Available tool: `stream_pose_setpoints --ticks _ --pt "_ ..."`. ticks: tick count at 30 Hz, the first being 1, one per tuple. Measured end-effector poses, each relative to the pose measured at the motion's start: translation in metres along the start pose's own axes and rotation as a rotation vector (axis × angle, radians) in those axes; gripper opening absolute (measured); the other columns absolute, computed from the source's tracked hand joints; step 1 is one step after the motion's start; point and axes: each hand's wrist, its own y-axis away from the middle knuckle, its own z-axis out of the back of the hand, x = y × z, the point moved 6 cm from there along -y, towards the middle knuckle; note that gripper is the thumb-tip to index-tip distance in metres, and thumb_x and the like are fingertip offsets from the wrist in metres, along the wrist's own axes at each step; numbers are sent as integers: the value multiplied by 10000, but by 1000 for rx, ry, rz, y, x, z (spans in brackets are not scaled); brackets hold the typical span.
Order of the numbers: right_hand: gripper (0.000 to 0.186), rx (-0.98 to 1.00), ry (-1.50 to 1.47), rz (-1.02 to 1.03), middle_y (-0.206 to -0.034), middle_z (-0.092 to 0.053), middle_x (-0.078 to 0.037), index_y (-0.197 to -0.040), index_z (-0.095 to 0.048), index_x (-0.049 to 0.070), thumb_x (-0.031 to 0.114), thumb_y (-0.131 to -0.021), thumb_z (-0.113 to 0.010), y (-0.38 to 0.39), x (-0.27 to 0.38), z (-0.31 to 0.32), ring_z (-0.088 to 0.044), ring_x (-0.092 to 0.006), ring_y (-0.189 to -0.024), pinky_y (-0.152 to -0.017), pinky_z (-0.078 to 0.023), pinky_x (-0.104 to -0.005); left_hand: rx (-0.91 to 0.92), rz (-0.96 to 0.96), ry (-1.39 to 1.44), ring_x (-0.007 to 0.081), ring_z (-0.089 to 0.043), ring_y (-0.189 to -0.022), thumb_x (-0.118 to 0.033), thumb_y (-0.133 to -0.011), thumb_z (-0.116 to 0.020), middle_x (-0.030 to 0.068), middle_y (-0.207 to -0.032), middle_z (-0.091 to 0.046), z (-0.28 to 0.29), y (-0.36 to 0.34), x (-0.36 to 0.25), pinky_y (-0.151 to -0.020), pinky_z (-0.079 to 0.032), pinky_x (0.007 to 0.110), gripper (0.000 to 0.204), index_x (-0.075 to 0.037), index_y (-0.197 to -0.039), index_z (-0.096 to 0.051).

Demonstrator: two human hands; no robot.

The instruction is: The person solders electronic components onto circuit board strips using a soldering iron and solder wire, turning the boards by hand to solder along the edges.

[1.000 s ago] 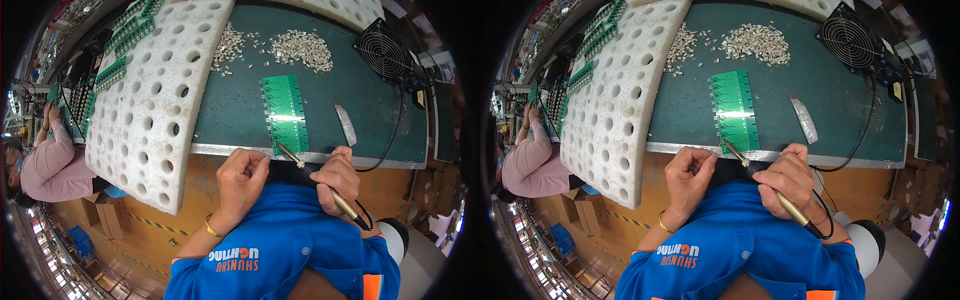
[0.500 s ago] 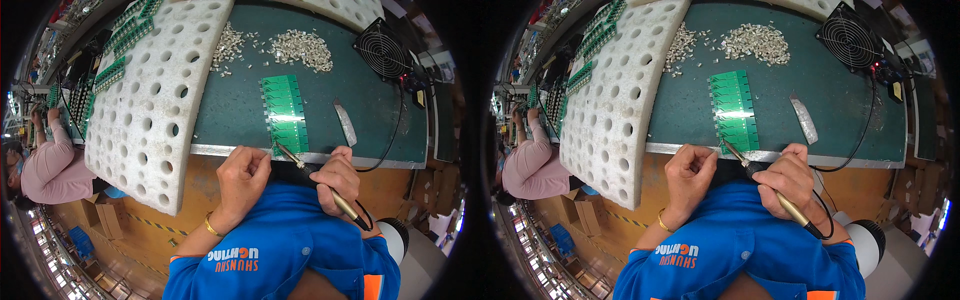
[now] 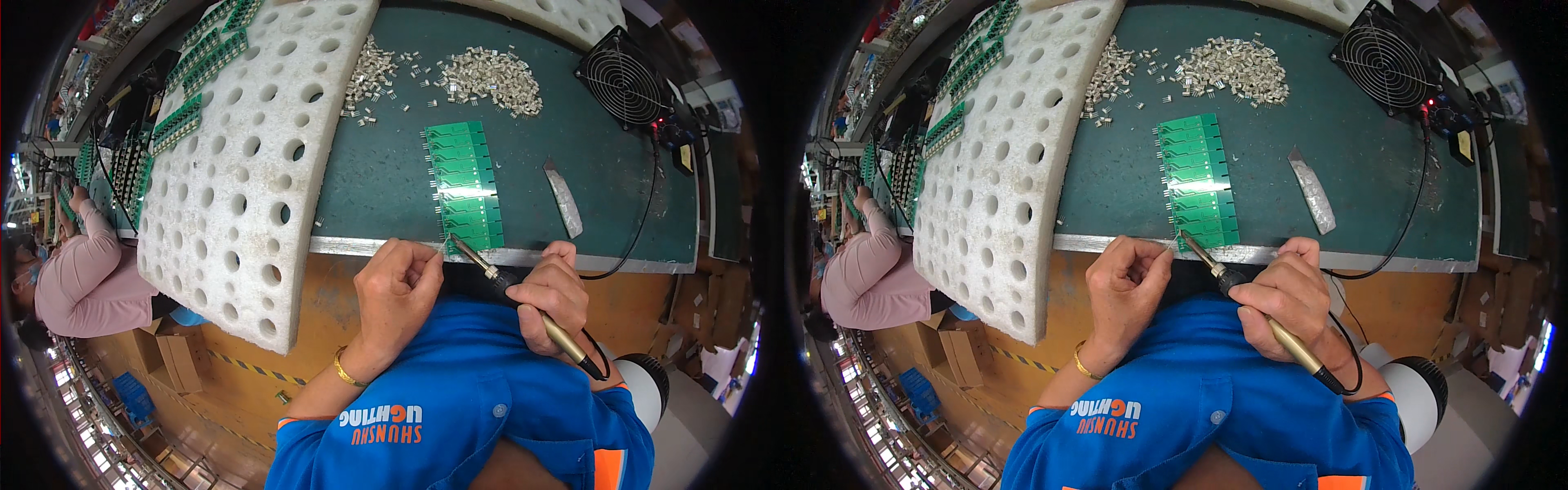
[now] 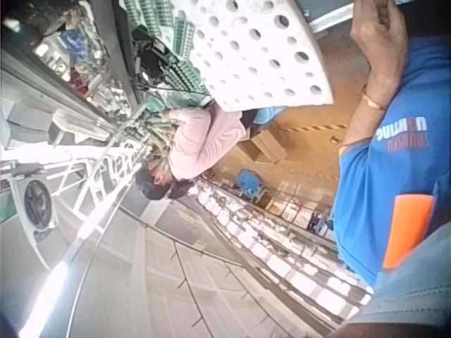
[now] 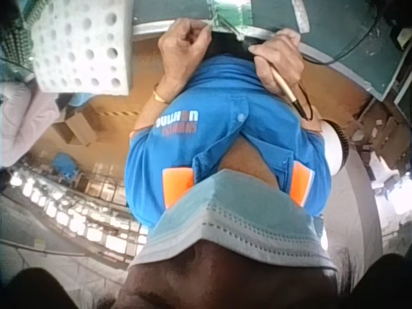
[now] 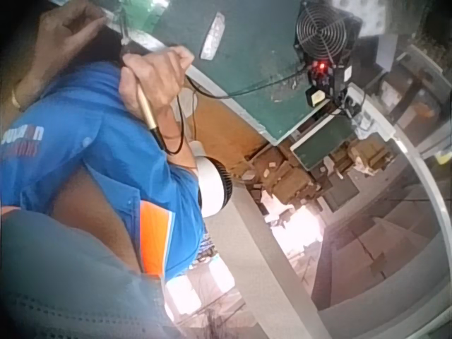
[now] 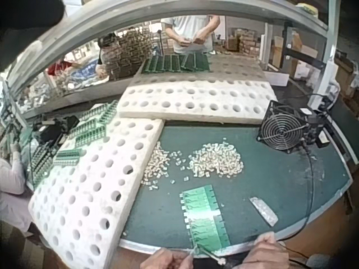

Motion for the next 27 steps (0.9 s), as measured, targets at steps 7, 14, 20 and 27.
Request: stream_pose_setpoints --ticks 7,14,20,27 --pt "131 10 4 -5 -682 -586 -21 -928 -682 59 131 -818 -682 1 2 0 -516 -177 -590 -722 -384 -394 0 22 29 113 -553 -536 0 -796 -722 56 -664 -590 0 1 0 -494 -450 261 68 -6 -765 -661" --pt "133 5 3 1 -680 -582 -17 -923 -680 61 122 -805 -687 1 2 1 -515 -175 -586 -720 -379 -393 0 -6 2 108 -554 -536 7 -789 -724 53 -663 -592 1 1 -1 -495 -448 255 71 -8 -759 -662" --pt "137 -2 -5 2 -675 -579 -16 -921 -679 60 109 -794 -690 1 3 1 -513 -174 -578 -721 -380 -397 11 -10 -15 107 -558 -540 9 -783 -726 52 -662 -594 1 0 -2 -495 -447 254 75 -12 -750 -663" --pt "132 -7 0 3 -677 -581 -17 -917 -680 60 110 -795 -690 1 3 1 -518 -174 -579 -713 -382 -395 0 -5 -1 107 -555 -535 13 -780 -723 53 -661 -595 1 0 -2 -493 -450 254 70 -8 -751 -663"
